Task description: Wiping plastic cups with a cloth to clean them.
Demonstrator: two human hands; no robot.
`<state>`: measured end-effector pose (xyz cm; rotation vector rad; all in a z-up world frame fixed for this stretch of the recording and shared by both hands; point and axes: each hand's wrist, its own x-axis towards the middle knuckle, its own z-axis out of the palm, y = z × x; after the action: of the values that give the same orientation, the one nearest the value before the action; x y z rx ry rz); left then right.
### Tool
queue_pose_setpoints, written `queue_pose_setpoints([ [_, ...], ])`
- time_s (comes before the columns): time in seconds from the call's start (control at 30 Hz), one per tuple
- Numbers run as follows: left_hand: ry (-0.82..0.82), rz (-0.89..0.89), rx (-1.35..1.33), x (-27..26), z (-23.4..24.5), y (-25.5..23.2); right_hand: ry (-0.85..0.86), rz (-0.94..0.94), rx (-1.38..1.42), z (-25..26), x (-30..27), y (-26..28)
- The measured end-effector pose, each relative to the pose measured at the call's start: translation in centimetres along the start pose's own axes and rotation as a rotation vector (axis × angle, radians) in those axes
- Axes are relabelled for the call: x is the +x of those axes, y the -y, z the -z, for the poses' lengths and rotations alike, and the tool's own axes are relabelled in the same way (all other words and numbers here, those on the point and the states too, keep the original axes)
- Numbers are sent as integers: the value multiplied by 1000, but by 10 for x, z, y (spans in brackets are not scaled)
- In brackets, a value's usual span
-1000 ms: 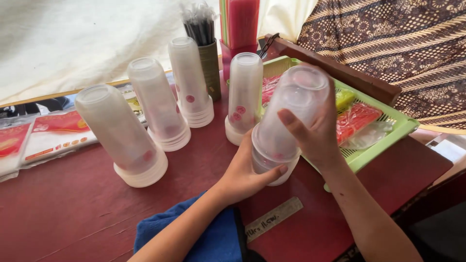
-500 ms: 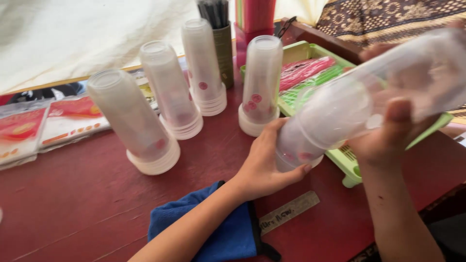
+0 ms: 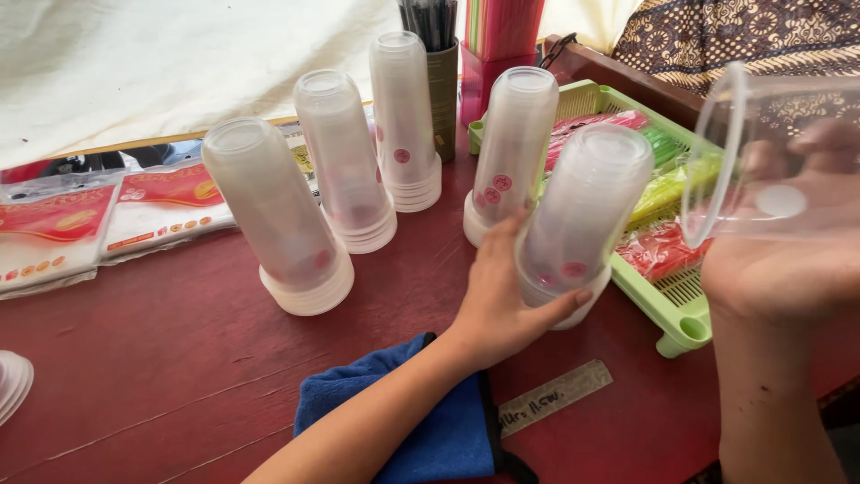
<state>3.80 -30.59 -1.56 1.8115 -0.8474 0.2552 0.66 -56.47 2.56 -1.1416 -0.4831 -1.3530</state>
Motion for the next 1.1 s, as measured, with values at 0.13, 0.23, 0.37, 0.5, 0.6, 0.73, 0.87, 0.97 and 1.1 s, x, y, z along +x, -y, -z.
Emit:
queue_pose_setpoints([
  [0.13, -303, -174, 333, -6, 4, -19, 300, -68, 29, -24, -2, 27],
  [0.23, -218, -268, 218, -11, 24, -68, 258, -28, 1, -37, -26, 33],
  [0.37, -143, -326, -94, -7, 43, -81, 511, 70, -58, -77, -46, 53],
  [0.5, -151, -232, -946, 15, 47, -67, 352, 453, -343, -133, -77, 47],
  [0.6, -54, 3, -1198, 5, 85, -83, 445, 666, -413, -126, -88, 47],
  [0.73, -194, 139, -924, -22, 141, -70, 921, 657, -510, -130, -91, 63],
  [0.87, -266, 142, -516, -66, 190, -61, 1055, 588, -432, -147, -102, 79],
  [0.97, -379, 270, -315, -92, 213, -48, 1175, 475, -347, -151, -111, 75],
  [1.1, -402, 356, -363, -125, 228, -21, 1410, 258, -259, -152, -121, 76],
])
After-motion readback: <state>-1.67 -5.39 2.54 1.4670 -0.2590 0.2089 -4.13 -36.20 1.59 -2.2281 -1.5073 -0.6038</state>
